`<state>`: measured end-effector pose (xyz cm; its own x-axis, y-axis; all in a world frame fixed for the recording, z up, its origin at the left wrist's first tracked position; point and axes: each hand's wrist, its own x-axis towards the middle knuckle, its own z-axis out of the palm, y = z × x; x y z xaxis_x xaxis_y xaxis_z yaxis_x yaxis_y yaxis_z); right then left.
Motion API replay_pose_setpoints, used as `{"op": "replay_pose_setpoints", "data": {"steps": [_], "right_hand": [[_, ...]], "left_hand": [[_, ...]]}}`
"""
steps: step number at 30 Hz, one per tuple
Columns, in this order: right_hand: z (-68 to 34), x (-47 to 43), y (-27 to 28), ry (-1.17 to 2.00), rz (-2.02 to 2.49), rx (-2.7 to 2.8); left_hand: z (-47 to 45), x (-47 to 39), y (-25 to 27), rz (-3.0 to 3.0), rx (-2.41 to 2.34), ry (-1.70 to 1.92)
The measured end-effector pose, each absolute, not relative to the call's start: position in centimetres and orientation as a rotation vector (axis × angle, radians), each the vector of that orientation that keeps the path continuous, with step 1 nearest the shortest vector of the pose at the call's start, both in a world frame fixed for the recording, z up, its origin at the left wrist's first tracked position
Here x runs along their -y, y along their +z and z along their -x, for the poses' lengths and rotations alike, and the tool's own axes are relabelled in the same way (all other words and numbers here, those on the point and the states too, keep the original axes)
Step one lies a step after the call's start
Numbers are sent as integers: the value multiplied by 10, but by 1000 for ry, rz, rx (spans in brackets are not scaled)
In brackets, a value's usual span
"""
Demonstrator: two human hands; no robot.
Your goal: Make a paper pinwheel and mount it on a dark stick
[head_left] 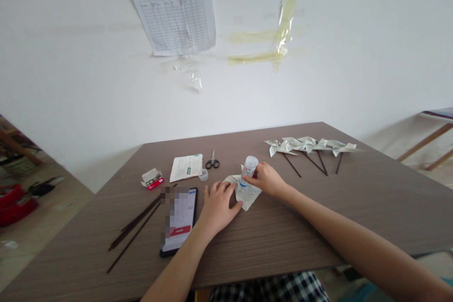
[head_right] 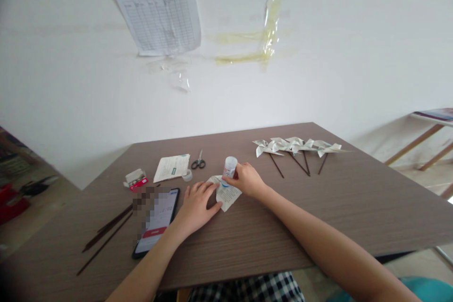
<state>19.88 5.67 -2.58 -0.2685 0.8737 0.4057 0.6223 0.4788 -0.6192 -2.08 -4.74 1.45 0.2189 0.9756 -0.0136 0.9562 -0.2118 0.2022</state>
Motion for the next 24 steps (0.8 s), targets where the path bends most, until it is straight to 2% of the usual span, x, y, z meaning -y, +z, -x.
{"op": "replay_pose_setpoints", "data": {"steps": [7,24], "right_hand": [[-193,-52,-20,345,1188,2111],[-191,-52,-22,348,1227,2063]], "left_hand": [[21,48,14,-2319,-1859,175],[21,48,15,-2312,-1870,173]]}}
